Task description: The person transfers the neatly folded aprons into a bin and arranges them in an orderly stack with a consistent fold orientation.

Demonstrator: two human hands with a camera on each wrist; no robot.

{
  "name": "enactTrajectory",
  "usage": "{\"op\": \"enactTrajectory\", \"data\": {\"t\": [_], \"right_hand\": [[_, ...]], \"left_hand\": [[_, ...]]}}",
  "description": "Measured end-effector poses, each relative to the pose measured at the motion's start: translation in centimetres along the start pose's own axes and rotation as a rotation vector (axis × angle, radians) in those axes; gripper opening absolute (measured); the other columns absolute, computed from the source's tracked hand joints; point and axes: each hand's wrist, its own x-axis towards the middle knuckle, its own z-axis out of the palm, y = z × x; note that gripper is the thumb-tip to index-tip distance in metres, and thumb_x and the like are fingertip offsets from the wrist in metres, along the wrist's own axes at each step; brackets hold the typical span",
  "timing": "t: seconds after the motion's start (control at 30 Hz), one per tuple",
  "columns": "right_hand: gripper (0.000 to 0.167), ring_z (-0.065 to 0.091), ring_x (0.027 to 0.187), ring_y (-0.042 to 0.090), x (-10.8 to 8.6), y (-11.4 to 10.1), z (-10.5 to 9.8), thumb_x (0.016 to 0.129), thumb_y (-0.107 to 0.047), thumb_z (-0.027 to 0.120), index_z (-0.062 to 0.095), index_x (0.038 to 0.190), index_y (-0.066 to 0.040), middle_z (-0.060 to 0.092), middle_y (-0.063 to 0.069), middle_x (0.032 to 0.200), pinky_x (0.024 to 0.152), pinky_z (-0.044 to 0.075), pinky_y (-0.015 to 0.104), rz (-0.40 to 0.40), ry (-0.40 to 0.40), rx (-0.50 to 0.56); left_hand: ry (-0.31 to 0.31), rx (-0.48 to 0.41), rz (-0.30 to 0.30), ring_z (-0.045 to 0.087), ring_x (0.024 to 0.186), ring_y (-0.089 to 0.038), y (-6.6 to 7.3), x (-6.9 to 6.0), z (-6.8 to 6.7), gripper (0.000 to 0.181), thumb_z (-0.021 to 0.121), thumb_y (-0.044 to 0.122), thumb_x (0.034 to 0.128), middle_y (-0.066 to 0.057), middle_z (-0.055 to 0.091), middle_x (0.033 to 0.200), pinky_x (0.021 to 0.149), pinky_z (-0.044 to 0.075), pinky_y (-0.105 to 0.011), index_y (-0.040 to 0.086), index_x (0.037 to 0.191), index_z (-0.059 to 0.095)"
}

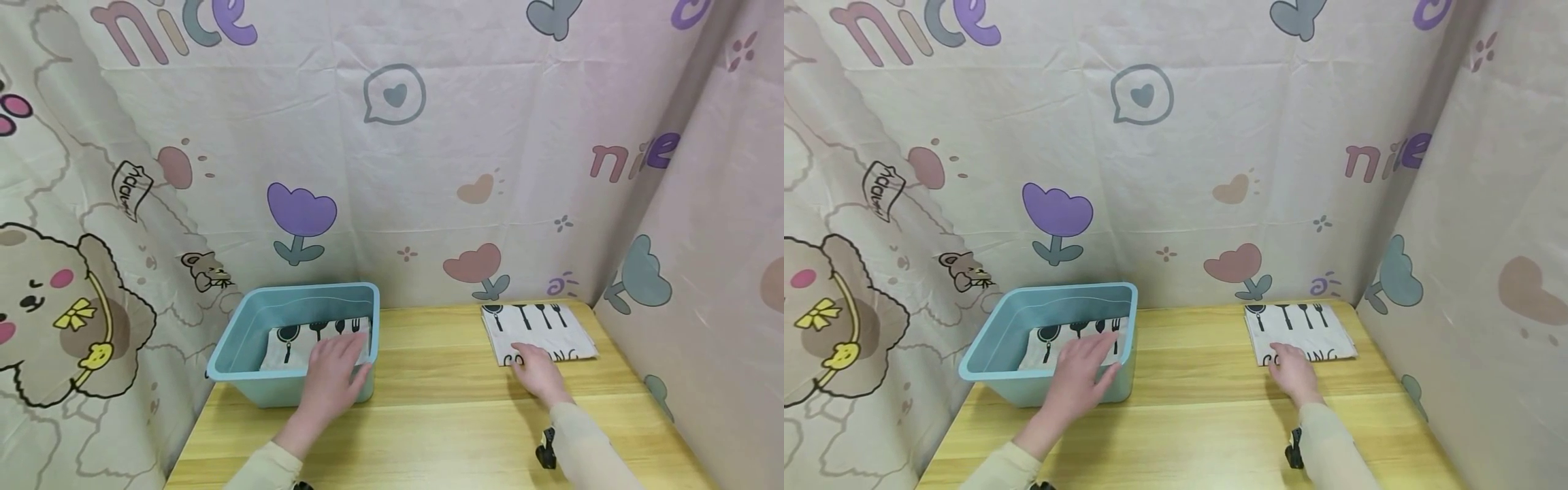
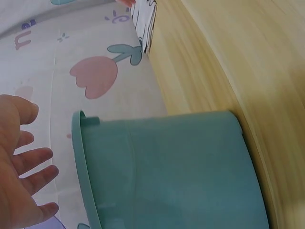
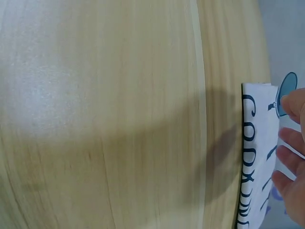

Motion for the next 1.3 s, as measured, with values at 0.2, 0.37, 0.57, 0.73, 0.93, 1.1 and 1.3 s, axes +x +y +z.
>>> {"op": "enactTrajectory", "data": {"t": [0.2,0.37,0.57,0.73,0.93,1.1,1.3], "right_hand": [[0.041,0.052,0.117,0.050,0.5,0.2,0.3,0.092,-0.010,0.064,0.057,0.128,0.008,0.057,0.032,0.127,0.101,0.038,0.061,0.017,-0.035,-0.019],[0.041,0.051,0.117,0.051,0.7,0.7,0.7,0.091,-0.010,0.063,0.057,0.128,0.008,0.056,0.032,0.128,0.101,0.038,0.061,0.029,-0.050,-0.049],[0.043,0.046,0.122,0.054,0.7,1.0,1.1,0.091,-0.010,0.062,0.056,0.131,0.007,0.050,0.034,0.135,0.102,0.035,0.064,0.058,-0.111,-0.057],[0.048,0.042,0.126,0.055,0.6,1.1,1.5,0.090,-0.009,0.062,0.053,0.134,0.006,0.046,0.034,0.139,0.104,0.032,0.065,0.088,-0.183,-0.047],[0.046,0.044,0.124,0.053,0.4,1.0,1.9,0.090,-0.009,0.063,0.055,0.132,0.007,0.048,0.034,0.137,0.104,0.033,0.064,0.059,-0.189,-0.102],[0.045,0.047,0.122,0.051,0.0,0.8,2.0,0.088,-0.009,0.067,0.057,0.130,0.006,0.052,0.032,0.134,0.103,0.036,0.062,0.045,-0.180,-0.146],[0.037,0.055,0.110,0.045,-0.4,0.8,2.2,0.087,-0.006,0.067,0.064,0.123,0.002,0.061,0.025,0.120,0.096,0.043,0.059,0.022,-0.124,-0.147]], "left_hand": [[-0.027,0.002,0.032,0.054,0.119,-0.033,0.9,0.4,0.5,0.055,0.075,0.024,0.0860,-0.010,0.061,0.131,0.103,0.035,-0.059,0.008,0.136,0.058],[-0.033,-0.009,0.043,0.054,0.120,-0.033,1.7,0.7,1.0,0.055,0.074,0.026,0.0867,-0.010,0.061,0.132,0.104,0.035,-0.058,0.008,0.137,0.057],[-0.014,-0.063,0.048,0.053,0.122,-0.031,2.9,0.9,1.4,0.054,0.074,0.027,0.0874,-0.009,0.059,0.134,0.106,0.035,-0.057,0.008,0.136,0.058],[0.022,-0.108,0.070,0.054,0.121,-0.032,3.8,1.2,1.7,0.053,0.074,0.025,0.0870,-0.011,0.060,0.133,0.105,0.036,-0.057,0.006,0.134,0.059],[0.031,-0.135,0.064,0.054,0.120,-0.031,4.6,1.5,2.2,0.053,0.074,0.022,0.0869,-0.011,0.061,0.131,0.104,0.038,-0.056,0.006,0.135,0.058],[0.015,-0.141,0.045,0.055,0.120,-0.030,5.1,1.7,2.7,0.052,0.072,0.024,0.0888,-0.009,0.062,0.131,0.105,0.038,-0.053,0.007,0.136,0.058],[0.000,-0.178,0.022,0.055,0.120,-0.029,5.6,1.9,3.5,0.051,0.071,0.024,0.0902,-0.009,0.061,0.131,0.104,0.040,-0.053,0.008,0.137,0.057]]}}
